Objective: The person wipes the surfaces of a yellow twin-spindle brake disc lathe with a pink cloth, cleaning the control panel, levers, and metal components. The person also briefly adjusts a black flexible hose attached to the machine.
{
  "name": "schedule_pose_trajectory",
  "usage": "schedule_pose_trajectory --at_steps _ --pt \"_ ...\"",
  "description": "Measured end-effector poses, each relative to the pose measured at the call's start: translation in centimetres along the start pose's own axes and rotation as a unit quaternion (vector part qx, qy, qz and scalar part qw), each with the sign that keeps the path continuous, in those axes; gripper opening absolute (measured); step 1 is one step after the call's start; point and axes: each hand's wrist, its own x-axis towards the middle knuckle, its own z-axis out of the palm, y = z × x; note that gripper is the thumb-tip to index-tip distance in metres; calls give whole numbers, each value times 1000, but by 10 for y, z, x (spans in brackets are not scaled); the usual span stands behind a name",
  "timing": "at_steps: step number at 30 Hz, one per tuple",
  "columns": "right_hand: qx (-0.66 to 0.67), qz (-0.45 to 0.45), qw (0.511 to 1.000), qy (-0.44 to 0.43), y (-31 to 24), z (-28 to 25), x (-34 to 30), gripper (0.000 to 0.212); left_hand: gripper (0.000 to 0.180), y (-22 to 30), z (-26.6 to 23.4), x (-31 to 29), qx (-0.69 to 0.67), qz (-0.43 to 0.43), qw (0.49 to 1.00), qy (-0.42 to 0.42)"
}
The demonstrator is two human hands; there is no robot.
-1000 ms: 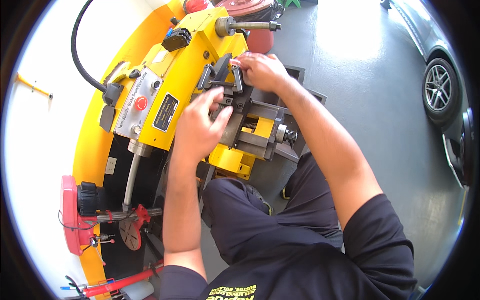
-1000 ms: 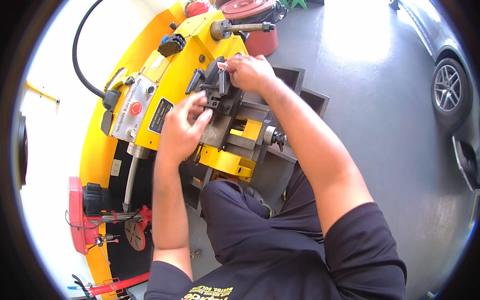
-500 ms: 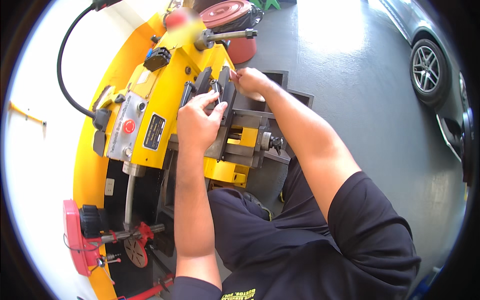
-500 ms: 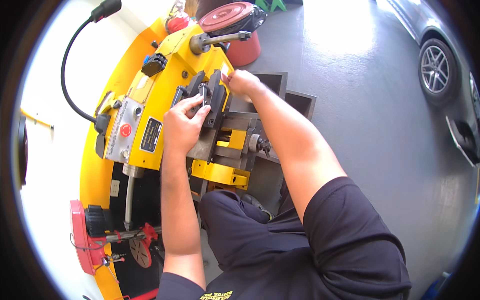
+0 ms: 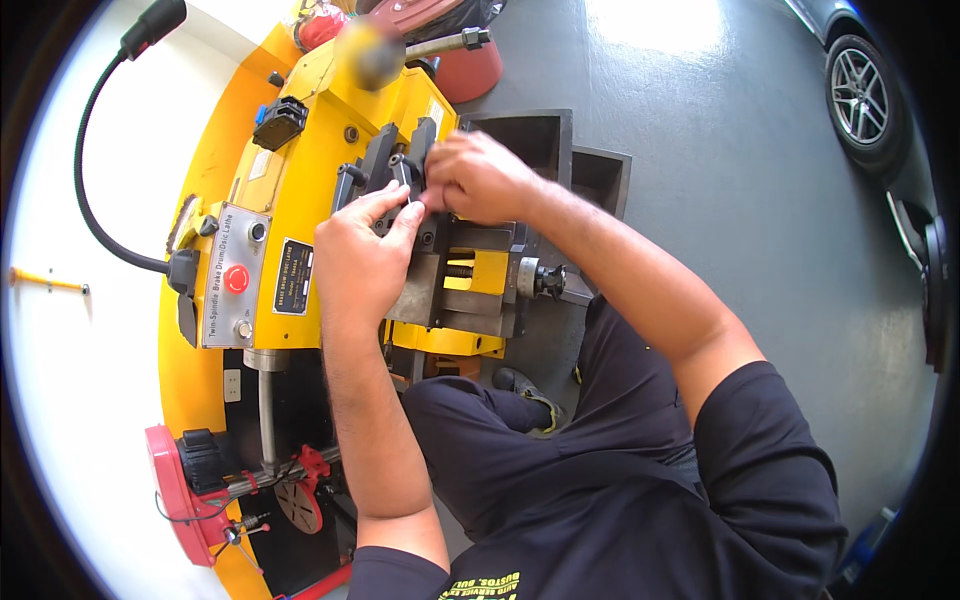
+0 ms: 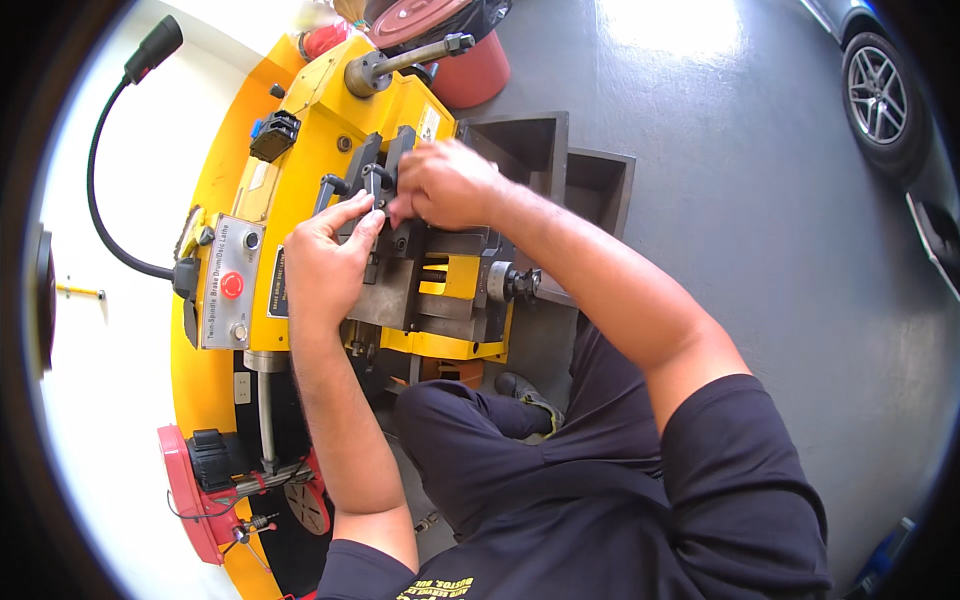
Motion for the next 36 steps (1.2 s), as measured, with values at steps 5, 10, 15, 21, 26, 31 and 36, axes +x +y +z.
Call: schedule_pose_trajectory --at_steps 5,10,15,21,26,31,36 --pt "8 50 998 37 24 9 1 17 34 -2 2 1 -22 -26 999 -1" --pt "-29 29 997 66 56 8 -4 13 34 -1 3 0 -36 -33 999 -7" --pt "-32 131 991 13 59 -7 18 18 35 -3 7 1 -36 -51 998 0" --pt "39 -79 995 -56 -19 4 -14 12 38 -24 10 0 -70 -38 997 17" --pt "-24 -41 996 -77 -21 3 -10 16 36 1 19 -18 151 72 981 98" --pt "44 3 992 -116 -12 5 -3 18 26 61 107 -160 -19 347 938 -10" --pt "84 4 985 -148 -13 4 3 23 77 8 255 -206 -67 417 886 -191"
